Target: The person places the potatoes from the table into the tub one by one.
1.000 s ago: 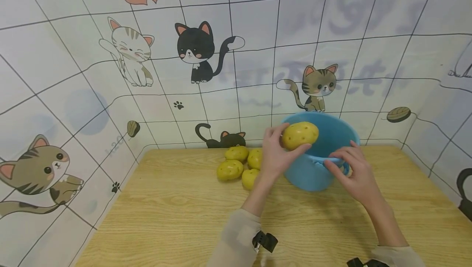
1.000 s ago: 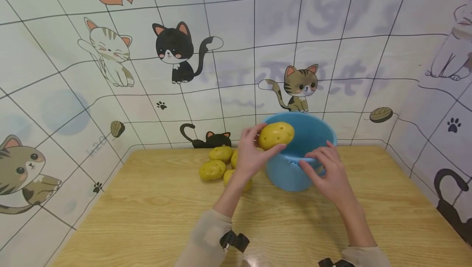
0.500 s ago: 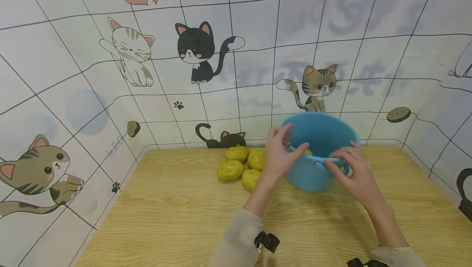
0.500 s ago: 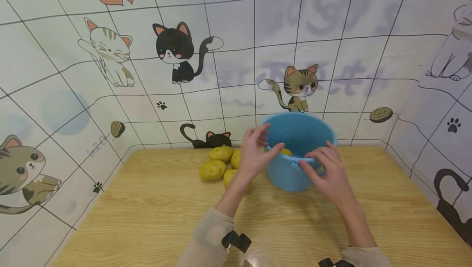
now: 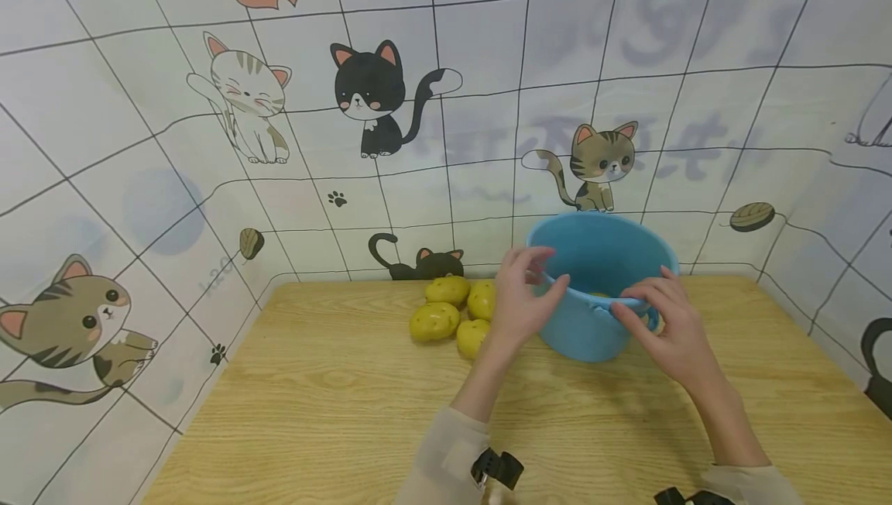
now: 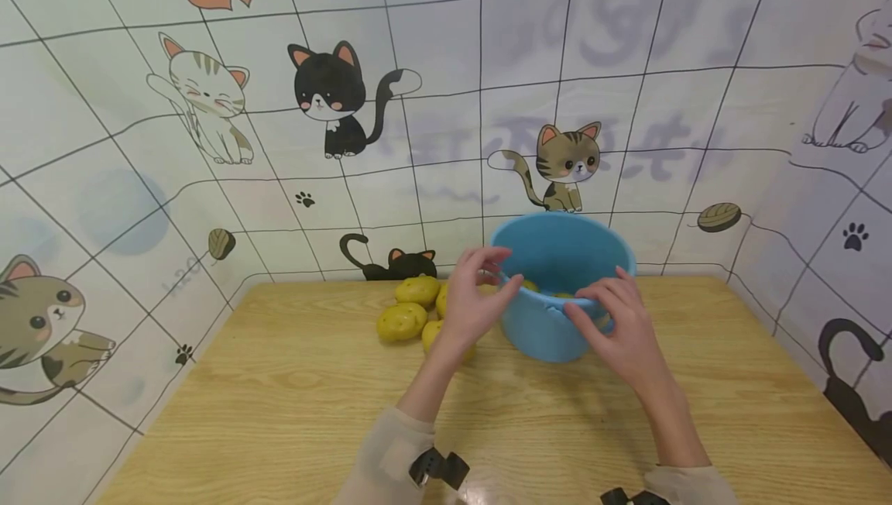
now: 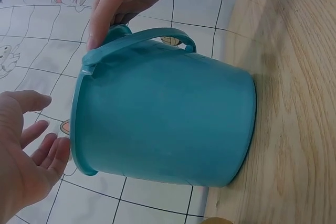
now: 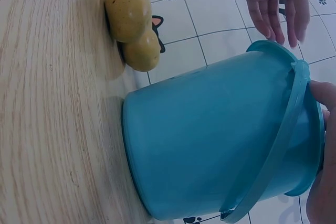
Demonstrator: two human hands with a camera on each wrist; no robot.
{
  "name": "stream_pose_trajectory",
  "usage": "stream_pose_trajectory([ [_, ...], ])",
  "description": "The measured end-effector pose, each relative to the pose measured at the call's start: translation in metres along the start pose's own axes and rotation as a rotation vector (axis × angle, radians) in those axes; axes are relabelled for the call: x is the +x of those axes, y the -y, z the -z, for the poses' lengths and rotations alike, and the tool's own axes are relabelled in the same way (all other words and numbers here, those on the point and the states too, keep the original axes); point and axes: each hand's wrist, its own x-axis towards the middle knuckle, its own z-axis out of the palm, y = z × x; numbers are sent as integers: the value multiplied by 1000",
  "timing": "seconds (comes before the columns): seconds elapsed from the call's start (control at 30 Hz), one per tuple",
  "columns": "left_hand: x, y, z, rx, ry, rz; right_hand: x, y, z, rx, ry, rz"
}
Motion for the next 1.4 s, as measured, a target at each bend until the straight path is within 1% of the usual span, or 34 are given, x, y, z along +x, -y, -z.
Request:
stream_pose_trajectory([
  [0.13,-4,-1,5,-1,12,20,0,0,0,9,-4,5],
  [0.33,-11,-1,12,-25,60,5,-1,0,0,9,3,-12],
  [0.5,-17,0,19,-33,84,15,-1,-1,0,5,7,-17],
  [0.67,-22,9,24,-31,88,36,-1,-1,0,3,11,-25],
  [0.87,-29,19,33,3,100,75,0,1,0,-1,13,-35],
  [1.1,-38,29,42,44,136,97,0,1,0,1,6,-26],
  [1.4,-46,39,51,32,191,147,0,1,-1,10,-7,-3],
])
